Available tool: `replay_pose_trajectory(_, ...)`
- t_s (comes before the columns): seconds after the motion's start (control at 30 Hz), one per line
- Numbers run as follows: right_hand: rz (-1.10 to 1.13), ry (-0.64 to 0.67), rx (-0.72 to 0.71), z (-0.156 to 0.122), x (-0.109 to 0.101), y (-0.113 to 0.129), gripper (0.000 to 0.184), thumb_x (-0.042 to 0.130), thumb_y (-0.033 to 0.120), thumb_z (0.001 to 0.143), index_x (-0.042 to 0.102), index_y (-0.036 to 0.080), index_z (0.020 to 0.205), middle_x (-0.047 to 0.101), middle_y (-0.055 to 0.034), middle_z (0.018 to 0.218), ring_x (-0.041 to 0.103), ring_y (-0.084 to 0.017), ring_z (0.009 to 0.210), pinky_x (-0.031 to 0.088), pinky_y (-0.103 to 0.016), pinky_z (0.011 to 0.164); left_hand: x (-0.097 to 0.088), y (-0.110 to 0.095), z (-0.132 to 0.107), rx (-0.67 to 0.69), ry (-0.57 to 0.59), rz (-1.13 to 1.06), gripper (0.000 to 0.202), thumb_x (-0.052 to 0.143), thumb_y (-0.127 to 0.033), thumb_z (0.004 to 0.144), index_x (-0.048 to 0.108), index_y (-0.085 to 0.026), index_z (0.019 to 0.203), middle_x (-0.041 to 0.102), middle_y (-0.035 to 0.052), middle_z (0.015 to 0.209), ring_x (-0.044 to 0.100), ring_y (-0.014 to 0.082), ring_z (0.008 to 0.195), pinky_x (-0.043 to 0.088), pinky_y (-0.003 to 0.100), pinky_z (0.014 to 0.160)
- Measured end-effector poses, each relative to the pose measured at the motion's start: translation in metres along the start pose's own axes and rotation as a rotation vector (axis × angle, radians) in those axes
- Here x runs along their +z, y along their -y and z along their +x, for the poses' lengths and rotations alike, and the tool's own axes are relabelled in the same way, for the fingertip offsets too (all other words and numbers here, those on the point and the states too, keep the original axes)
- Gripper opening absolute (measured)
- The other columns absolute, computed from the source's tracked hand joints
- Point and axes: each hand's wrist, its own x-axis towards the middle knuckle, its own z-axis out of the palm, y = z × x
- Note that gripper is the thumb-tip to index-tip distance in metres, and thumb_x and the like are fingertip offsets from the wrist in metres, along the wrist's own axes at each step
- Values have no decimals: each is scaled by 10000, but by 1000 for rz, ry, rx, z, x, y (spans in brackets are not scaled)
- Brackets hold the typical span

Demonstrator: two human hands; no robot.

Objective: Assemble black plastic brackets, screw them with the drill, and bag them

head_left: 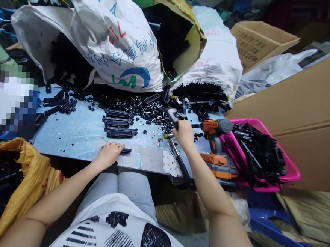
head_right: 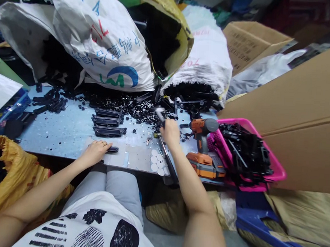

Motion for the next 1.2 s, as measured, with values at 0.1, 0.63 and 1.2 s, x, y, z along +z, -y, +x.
replay_pose_trajectory(0.1, -19, 362, -587, -52, 6, 29, 219, 467, 277, 907, 544, 188, 1092, 614, -86, 1044, 583, -180, 891, 400, -251, 736, 1, 6, 0, 59, 13, -130, 340, 438, -244, 907, 499, -183, 1236, 596, 101, 1070, 531, 229, 1011, 396, 345, 868)
replay_pose_trajectory(0.63, -270, 330, -776, -115, 22, 78, 438, 235, 507, 961, 530, 205, 1077, 627, -84, 945, 609, -190, 781, 319, -267, 639, 7, -5, 3, 112, -105, -215, 488, 604, -484, 766, 471, -180, 1122, 584, 99, 1065, 553, 261, 985, 432, 345, 774)
replay_pose_trajectory(1.2, -82, 334, -522, -42, 30, 43, 337, 357, 407, 961, 595, 182, 1042, 628, -76, 1005, 578, -173, 946, 388, -242, 791, -10, -47, 122, 124, -25, -73, 238, 417, -116, 884, 578, -99, 1059, 622, 162, 1058, 544, 268, 1065, 393, 413, 898)
